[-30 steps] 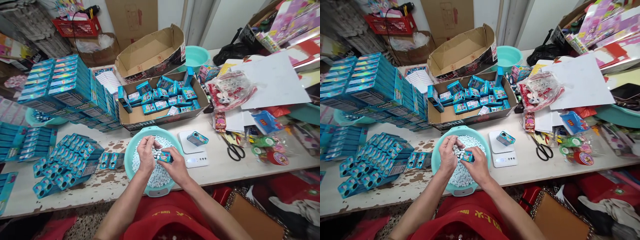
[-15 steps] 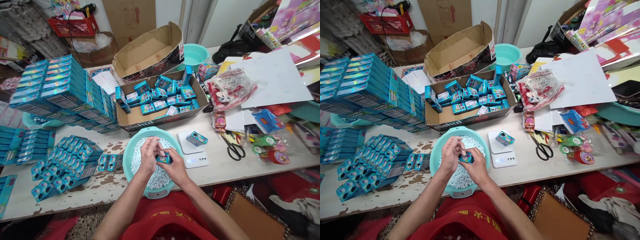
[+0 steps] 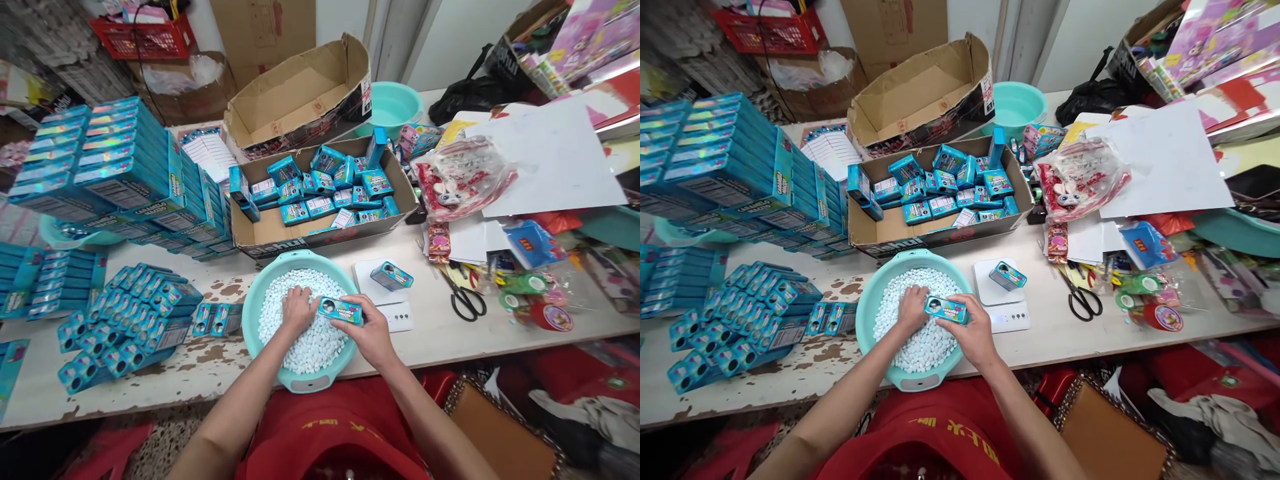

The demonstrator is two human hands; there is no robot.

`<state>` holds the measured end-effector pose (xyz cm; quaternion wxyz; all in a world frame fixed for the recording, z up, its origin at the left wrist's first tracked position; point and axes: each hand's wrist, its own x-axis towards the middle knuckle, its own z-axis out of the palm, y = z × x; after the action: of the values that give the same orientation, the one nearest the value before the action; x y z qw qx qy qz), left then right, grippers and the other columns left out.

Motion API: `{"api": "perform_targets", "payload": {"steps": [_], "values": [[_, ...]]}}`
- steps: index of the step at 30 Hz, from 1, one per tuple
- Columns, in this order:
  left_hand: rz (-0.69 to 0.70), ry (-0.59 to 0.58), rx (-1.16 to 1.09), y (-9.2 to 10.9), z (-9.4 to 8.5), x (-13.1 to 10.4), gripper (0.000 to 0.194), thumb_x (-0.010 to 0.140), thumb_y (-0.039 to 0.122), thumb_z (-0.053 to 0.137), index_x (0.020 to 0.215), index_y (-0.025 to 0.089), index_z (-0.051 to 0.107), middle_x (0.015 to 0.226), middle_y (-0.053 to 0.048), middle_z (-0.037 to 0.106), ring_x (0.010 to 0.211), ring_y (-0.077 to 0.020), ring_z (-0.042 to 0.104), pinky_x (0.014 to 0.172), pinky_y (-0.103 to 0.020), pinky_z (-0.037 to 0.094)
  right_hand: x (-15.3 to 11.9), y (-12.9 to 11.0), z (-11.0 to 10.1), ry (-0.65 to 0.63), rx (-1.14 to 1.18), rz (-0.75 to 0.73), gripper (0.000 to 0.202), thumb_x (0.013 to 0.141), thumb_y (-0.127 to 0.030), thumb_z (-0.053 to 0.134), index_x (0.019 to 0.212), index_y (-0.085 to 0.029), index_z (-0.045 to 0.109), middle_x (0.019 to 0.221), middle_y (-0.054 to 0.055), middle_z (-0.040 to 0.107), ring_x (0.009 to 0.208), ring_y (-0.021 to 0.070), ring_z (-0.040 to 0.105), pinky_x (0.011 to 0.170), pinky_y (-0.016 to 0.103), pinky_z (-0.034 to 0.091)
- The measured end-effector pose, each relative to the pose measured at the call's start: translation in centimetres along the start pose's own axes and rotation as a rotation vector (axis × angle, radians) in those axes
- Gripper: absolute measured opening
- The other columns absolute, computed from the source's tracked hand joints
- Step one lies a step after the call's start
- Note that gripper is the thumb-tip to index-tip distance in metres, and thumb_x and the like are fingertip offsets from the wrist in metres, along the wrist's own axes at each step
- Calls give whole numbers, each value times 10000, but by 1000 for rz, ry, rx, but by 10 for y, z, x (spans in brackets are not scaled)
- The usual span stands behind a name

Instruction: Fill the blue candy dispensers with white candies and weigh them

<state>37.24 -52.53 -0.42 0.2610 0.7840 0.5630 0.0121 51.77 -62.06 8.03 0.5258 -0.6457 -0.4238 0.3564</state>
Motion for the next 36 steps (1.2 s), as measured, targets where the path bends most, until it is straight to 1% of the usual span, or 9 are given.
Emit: {"api": "perform_targets", "payload": {"steps": [2, 6, 11, 14, 17, 19, 27, 32, 36], "values": [[-47, -23, -117, 6, 1, -8, 218, 793, 370, 523, 869, 197, 631, 909, -95, 629, 936, -274, 564, 793, -368, 407, 0, 2, -1, 28, -32, 9, 333, 658, -309, 775, 952, -234, 638, 940, 27, 608, 907, 203, 595, 823, 344, 471], [-233, 17, -712, 3, -8, -13, 231, 692, 402, 611, 618, 192, 551, 650, -20, 568, 724, -198, 569, 684, -281, 401, 0, 1, -4, 58, -87, 8, 322, 679, -324, 755, 958, -228, 627, 937, 28, 605, 882, 202, 599, 795, 337, 481], [-349, 16, -1363, 16, -47, -20, 285, 704, 444, 579, 646, 187, 470, 562, 29, 488, 467, -98, 436, 470, -217, 338, -5, 0, 0, 31, -174, -47, 281, 706, -304, 730, 955, -232, 619, 938, 37, 607, 909, 213, 596, 801, 345, 484], [-232, 15, -1720, 36, -73, -29, 222, 700, 388, 580, 678, 183, 495, 571, 19, 504, 475, -101, 460, 457, -216, 347, -8, 1, 11, -11, -218, -106, 267, 721, -280, 717, 962, -233, 613, 938, 44, 611, 911, 220, 596, 796, 355, 485], [-77, 129, -1750, 51, -86, -34, 187, 716, 351, 573, 675, 173, 534, 624, -13, 550, 603, -139, 552, 578, -261, 439, -9, -1, 22, -49, -255, -135, 252, 722, -249, 710, 953, -226, 611, 919, 46, 621, 892, 225, 598, 783, 365, 486], [-50, 198, -1718, 56, -88, -35, 183, 719, 327, 601, 656, 169, 534, 637, -11, 558, 613, -132, 554, 622, -268, 449, -10, -4, 26, -56, -267, -141, 252, 721, -239, 708, 953, -224, 610, 916, 47, 624, 892, 227, 598, 780, 367, 485], [-165, 351, -1605, 61, -78, -24, 264, 767, 374, 611, 645, 162, 513, 599, 26, 524, 531, -85, 508, 557, -217, 400, -1, -13, 34, -43, -247, -108, 263, 693, -222, 720, 930, -218, 604, 893, 35, 610, 879, 217, 592, 771, 347, 477], [-113, 451, -1455, 64, -76, -23, 277, 772, 382, 604, 633, 164, 503, 574, 36, 516, 491, -67, 494, 566, -210, 409, 3, -11, 38, -64, -256, -90, 281, 667, -198, 730, 917, -225, 604, 881, 28, 601, 876, 221, 589, 775, 352, 472], [-86, 424, -1466, 69, -83, -25, 307, 763, 415, 620, 640, 165, 492, 578, 42, 510, 412, -43, 441, 454, -190, 357, 2, -17, 38, -73, -244, -79, 279, 660, -176, 725, 907, -228, 605, 873, 23, 599, 865, 219, 588, 759, 344, 471]]}}
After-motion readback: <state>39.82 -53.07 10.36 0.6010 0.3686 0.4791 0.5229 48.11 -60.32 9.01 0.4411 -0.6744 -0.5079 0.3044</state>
